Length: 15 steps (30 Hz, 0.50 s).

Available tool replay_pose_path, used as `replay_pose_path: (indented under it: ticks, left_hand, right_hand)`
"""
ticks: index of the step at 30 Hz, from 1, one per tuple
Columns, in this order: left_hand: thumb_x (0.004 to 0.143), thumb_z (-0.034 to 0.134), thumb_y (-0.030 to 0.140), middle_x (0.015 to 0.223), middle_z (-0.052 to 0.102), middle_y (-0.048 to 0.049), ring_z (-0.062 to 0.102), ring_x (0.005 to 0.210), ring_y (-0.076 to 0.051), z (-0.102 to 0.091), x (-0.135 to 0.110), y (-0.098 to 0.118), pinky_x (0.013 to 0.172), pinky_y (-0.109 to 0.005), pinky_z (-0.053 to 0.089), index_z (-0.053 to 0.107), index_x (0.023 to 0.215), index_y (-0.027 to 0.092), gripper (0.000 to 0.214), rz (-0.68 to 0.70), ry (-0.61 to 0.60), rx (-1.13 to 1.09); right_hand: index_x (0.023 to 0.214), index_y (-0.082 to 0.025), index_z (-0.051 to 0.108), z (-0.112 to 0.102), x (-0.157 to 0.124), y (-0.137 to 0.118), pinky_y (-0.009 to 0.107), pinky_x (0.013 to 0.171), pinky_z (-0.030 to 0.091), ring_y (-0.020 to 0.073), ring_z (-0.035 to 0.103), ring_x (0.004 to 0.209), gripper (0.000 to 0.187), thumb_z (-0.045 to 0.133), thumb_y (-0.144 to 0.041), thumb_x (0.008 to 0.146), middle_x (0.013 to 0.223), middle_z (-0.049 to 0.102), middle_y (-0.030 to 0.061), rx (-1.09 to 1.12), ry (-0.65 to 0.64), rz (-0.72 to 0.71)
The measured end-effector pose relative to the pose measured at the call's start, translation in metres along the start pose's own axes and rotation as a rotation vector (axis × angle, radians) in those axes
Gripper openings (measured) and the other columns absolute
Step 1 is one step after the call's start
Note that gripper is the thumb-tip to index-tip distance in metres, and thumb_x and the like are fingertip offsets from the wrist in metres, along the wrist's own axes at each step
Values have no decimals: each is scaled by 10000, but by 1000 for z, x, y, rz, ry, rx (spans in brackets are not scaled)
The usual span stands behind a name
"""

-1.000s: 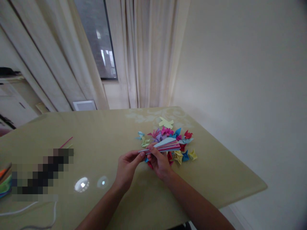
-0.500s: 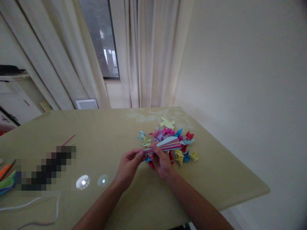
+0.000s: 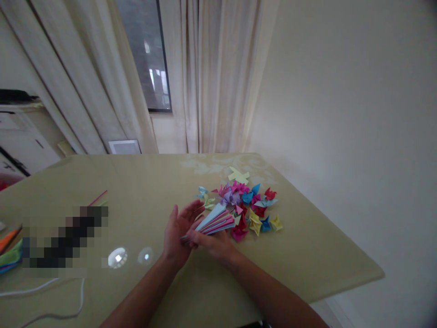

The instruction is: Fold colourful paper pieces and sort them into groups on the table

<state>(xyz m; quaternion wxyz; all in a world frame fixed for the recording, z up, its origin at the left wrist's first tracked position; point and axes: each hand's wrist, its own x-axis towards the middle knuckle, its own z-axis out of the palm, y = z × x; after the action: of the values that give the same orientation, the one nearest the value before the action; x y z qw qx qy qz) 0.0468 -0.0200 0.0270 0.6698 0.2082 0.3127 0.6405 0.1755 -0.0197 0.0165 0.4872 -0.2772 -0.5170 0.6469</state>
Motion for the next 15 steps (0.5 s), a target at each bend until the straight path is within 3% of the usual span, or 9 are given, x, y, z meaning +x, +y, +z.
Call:
replay_pose_path:
  ticks: [7, 13, 15]
  left_hand:
    - [879, 613, 679, 1220, 759, -131, 666, 1186, -263, 1, -4, 1, 926, -311, 571, 822, 1047, 157, 587, -6, 10, -38]
    - [849, 663, 687, 1174, 763, -123, 694, 1084, -254, 0, -5, -3, 796, -277, 585, 808, 1053, 156, 587, 21, -41, 22]
    - [850, 684, 676, 1119, 768, -121, 713, 941, -223, -1, -5, -4, 662, -239, 563, 794, 1073, 147, 585, 19, -71, 104]
  right_hand:
    - [775, -167, 743, 5, 3, 7, 243, 604, 524, 129, 637, 576, 315, 880, -451, 766, 643, 699, -1, 51, -1, 43]
    - [820, -160, 733, 3, 4, 9, 243, 604, 534, 132, 652, 592, 375, 898, -486, 734, 670, 704, -3, 48, 6, 69]
    - [803, -149, 724, 0, 6, 11, 247, 595, 532, 131, 643, 578, 415, 906, -511, 712, 652, 694, -3, 24, -28, 103]
